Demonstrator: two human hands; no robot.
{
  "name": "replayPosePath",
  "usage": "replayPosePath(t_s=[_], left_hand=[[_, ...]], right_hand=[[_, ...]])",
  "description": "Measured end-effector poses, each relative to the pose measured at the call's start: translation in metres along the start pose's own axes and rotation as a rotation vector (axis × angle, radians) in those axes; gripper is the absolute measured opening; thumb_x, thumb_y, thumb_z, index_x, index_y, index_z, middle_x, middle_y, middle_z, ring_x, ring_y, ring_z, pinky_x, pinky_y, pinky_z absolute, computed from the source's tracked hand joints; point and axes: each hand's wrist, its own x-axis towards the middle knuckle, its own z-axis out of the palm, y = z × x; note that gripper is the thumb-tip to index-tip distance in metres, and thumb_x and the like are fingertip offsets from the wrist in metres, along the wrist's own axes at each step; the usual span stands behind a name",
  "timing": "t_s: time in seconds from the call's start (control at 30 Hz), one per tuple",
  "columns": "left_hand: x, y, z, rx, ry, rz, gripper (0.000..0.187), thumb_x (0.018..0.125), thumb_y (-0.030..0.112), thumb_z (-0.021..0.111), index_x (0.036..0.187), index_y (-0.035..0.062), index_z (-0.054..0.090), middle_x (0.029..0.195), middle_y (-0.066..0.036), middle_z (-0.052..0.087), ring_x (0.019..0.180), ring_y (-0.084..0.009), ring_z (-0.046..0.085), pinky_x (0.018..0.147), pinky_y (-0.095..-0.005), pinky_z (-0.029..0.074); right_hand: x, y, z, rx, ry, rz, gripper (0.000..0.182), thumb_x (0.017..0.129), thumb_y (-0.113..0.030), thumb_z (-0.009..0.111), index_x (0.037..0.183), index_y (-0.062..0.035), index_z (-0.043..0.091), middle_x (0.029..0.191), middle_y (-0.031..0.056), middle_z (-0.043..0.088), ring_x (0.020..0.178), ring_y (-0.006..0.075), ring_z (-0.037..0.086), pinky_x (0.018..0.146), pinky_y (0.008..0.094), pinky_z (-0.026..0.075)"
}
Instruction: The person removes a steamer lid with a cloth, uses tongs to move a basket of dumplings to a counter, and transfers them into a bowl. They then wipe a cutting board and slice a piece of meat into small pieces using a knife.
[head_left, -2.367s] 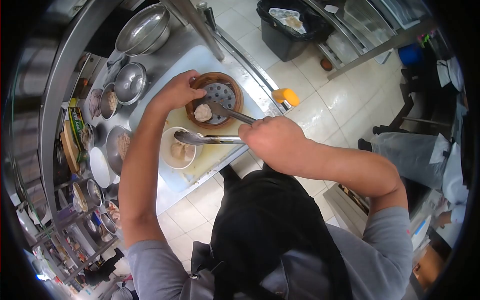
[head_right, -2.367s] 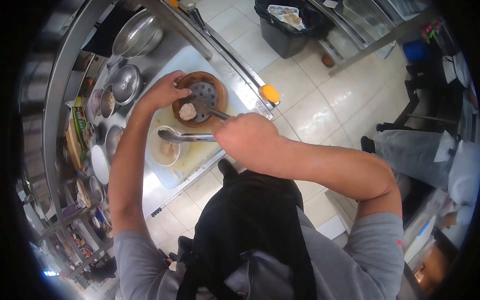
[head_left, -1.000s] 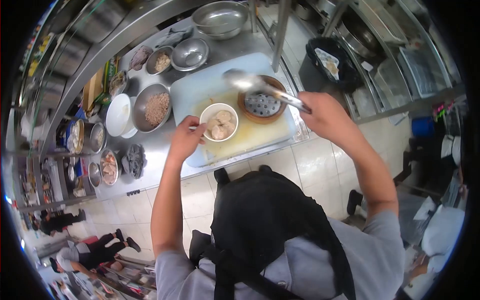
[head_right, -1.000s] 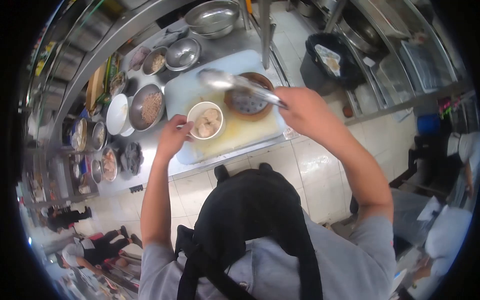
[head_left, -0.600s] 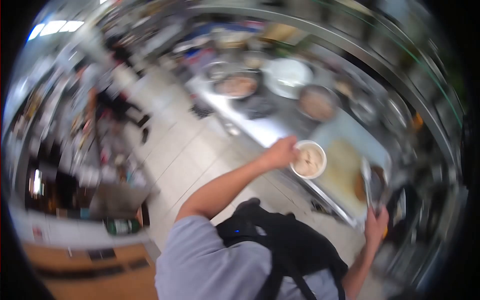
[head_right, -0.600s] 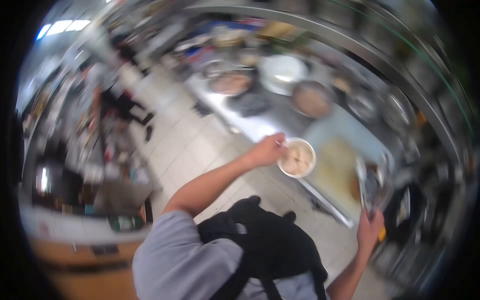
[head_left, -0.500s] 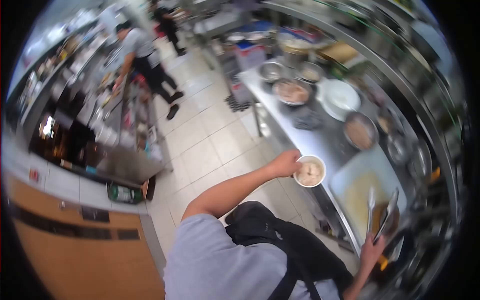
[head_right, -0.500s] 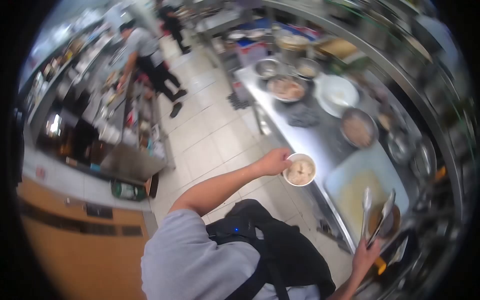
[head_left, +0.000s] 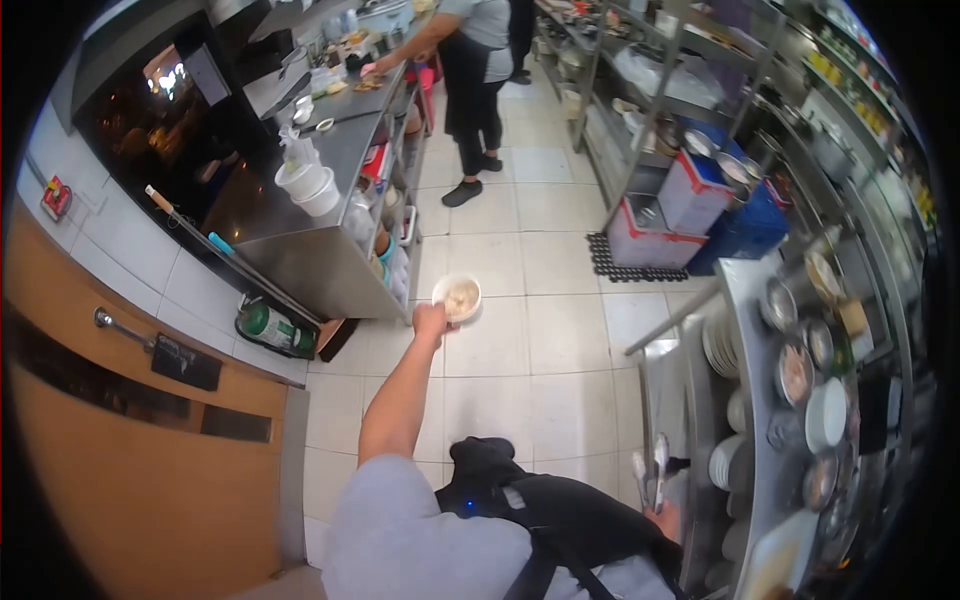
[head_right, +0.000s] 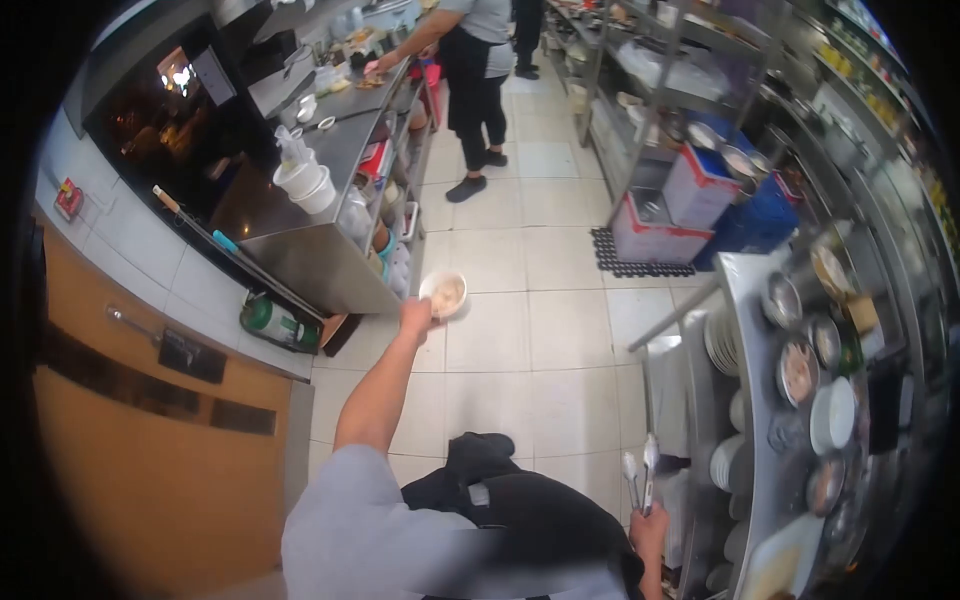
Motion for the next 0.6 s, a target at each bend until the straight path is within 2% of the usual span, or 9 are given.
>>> replayPosePath(t_s=[0.1, 0.2, 0.23, 0.3, 0.37, 0.47, 0.5, 0.57, 0.6], left_hand=[[0.114, 0.057, -0.009, -0.128, 0.132, 0.025, 0.033, 0.090, 0.013, 0.058, 0.103, -0.0172, 0.058, 0.096, -0.025, 0.064, 0.068, -0.0333, 0.069, 0.053, -0.0434, 0.063], [0.222, 0.129, -0.010, -0.194, 0.330, 0.095, 0.047, 0.090, 0.019, 0.060, 0.112, -0.0216, 0.057, 0.092, -0.025, 0.066, 0.065, -0.0316, 0.070, 0.050, -0.0409, 0.060], [0.248, 0.156, -0.010, -0.250, 0.392, 0.107, 0.048, 0.090, 0.020, 0.059, 0.112, -0.0218, 0.056, 0.095, -0.027, 0.068, 0.067, -0.0334, 0.071, 0.051, -0.0435, 0.060], [0.278, 0.215, -0.011, -0.374, 0.570, 0.020, 0.048, 0.092, 0.023, 0.058, 0.112, -0.0205, 0.056, 0.100, -0.030, 0.069, 0.071, -0.0350, 0.072, 0.054, -0.0454, 0.060], [0.309, 0.252, -0.025, -0.388, 0.611, 0.025, 0.047, 0.093, 0.025, 0.056, 0.111, -0.0188, 0.057, 0.104, -0.031, 0.068, 0.077, -0.0366, 0.073, 0.057, -0.0453, 0.061], [0.298, 0.299, -0.012, -0.368, 0.747, 0.017, 0.051, 0.093, 0.032, 0.062, 0.111, -0.0145, 0.058, 0.095, -0.024, 0.068, 0.066, -0.0316, 0.069, 0.053, -0.0406, 0.056], [0.303, 0.288, -0.007, -0.362, 0.747, 0.009, 0.051, 0.093, 0.032, 0.062, 0.111, -0.0145, 0.058, 0.095, -0.024, 0.068, 0.066, -0.0316, 0.069, 0.053, -0.0406, 0.056], [0.323, 0.248, 0.004, -0.181, 0.249, 0.185, 0.044, 0.093, 0.033, 0.064, 0.111, -0.0067, 0.060, 0.092, -0.017, 0.067, 0.061, -0.0260, 0.065, 0.050, -0.0369, 0.052], [0.359, 0.191, 0.015, -0.127, 0.091, 0.275, 0.029, 0.095, 0.030, 0.064, 0.104, 0.0021, 0.060, 0.090, -0.013, 0.066, 0.060, -0.0220, 0.063, 0.047, -0.0334, 0.049]], right_hand=[[0.029, -0.071, 0.043, -0.074, -0.181, -0.001, 0.014, 0.078, -0.009, 0.063, 0.074, 0.0037, 0.059, 0.063, 0.0203, 0.058, 0.054, 0.0285, 0.056, 0.057, 0.0464, 0.044], [0.043, -0.116, 0.071, -0.067, -0.151, -0.090, 0.013, 0.078, -0.008, 0.063, 0.075, 0.0035, 0.059, 0.063, 0.0201, 0.059, 0.055, 0.0283, 0.057, 0.058, 0.0454, 0.045], [0.045, -0.129, 0.077, -0.069, -0.142, -0.078, 0.013, 0.078, -0.008, 0.063, 0.075, 0.0035, 0.059, 0.063, 0.0201, 0.059, 0.055, 0.0283, 0.057, 0.058, 0.0454, 0.045], [0.052, -0.151, 0.081, -0.105, -0.151, 0.015, 0.013, 0.078, -0.009, 0.063, 0.075, 0.0036, 0.060, 0.064, 0.0204, 0.060, 0.057, 0.0286, 0.060, 0.059, 0.0452, 0.047], [0.050, -0.179, 0.077, -0.142, -0.151, 0.027, 0.013, 0.079, -0.009, 0.063, 0.076, 0.0036, 0.060, 0.065, 0.0207, 0.060, 0.058, 0.0295, 0.061, 0.060, 0.0451, 0.047], [0.048, -0.202, 0.076, -0.169, -0.144, 0.049, 0.015, 0.079, -0.010, 0.064, 0.076, 0.0038, 0.060, 0.066, 0.0216, 0.061, 0.059, 0.0315, 0.062, 0.061, 0.0455, 0.048], [0.047, -0.206, 0.076, -0.165, -0.140, 0.054, 0.016, 0.079, -0.011, 0.064, 0.075, 0.0040, 0.060, 0.066, 0.0223, 0.061, 0.060, 0.0326, 0.063, 0.061, 0.0459, 0.048], [0.047, -0.186, 0.086, -0.191, -0.125, 0.052, 0.018, 0.079, -0.013, 0.066, 0.076, 0.0034, 0.061, 0.065, 0.0216, 0.062, 0.060, 0.0332, 0.064, 0.061, 0.0454, 0.049], [0.049, -0.177, 0.092, -0.216, -0.101, 0.049, 0.020, 0.080, -0.016, 0.067, 0.076, 0.0029, 0.063, 0.064, 0.0208, 0.062, 0.059, 0.0338, 0.065, 0.061, 0.0449, 0.051]])
